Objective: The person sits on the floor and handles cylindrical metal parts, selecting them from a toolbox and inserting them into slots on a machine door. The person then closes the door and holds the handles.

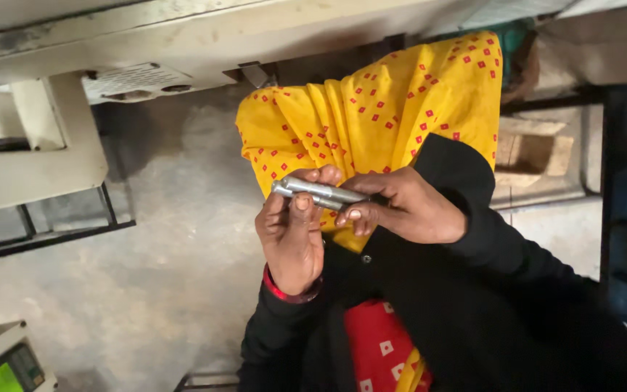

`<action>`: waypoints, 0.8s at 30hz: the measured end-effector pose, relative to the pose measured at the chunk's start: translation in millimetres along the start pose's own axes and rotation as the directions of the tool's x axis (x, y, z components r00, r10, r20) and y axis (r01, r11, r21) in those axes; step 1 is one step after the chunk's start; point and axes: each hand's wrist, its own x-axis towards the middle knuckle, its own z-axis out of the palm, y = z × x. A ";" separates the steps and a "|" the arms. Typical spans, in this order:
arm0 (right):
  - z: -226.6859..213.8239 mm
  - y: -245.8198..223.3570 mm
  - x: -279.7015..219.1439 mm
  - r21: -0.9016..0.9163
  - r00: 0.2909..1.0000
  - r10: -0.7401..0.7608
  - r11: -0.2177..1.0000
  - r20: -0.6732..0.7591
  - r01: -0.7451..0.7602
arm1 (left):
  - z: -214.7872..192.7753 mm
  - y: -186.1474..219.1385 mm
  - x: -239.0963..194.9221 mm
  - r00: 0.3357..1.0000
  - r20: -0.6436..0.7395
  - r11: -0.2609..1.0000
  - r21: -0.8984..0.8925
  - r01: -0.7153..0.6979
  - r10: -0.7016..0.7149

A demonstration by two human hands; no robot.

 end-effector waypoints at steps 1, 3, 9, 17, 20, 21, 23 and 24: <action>0.4 2.2 -4.9 -0.006 1.000 -0.011 1.000 -0.011 0.011 | 1.3 -0.9 -1.4 1.000 0.013 1.000 0.010 0.007 -0.007; 1.5 5.9 -14.6 -0.019 0.999 -0.031 0.999 -0.033 0.030 | 4.2 -3.0 -3.6 0.999 0.038 1.000 0.015 0.026 -0.027; 10.5 10.9 -32.3 0.043 0.988 -0.043 0.998 -0.147 0.049 | 4.2 -6.8 -4.0 0.989 0.120 0.996 0.044 0.078 -0.083; 24.1 -2.7 -43.7 -0.305 0.900 -0.231 0.945 -0.369 0.118 | -10.4 -6.5 3.7 0.982 0.180 0.993 0.113 0.043 -0.063; 22.0 -1.4 -53.6 -0.397 0.784 -0.343 0.908 -0.517 0.135 | -14.0 -8.4 9.6 0.975 0.157 0.987 0.048 0.154 -0.160; 19.6 -0.2 -58.9 -0.434 0.741 -0.387 0.889 -0.549 0.143 | -14.1 -11.0 12.1 0.969 0.168 0.983 0.053 0.176 -0.182; 13.4 3.7 -75.2 -0.380 0.664 -0.357 0.918 -0.657 0.117 | -13.3 -17.6 19.8 0.959 0.183 0.976 0.064 0.207 -0.215; 9.2 6.6 -84.6 -0.352 0.624 -0.342 0.929 -0.702 0.112 | -12.1 -22.3 25.0 0.948 0.194 0.967 0.081 0.241 -0.253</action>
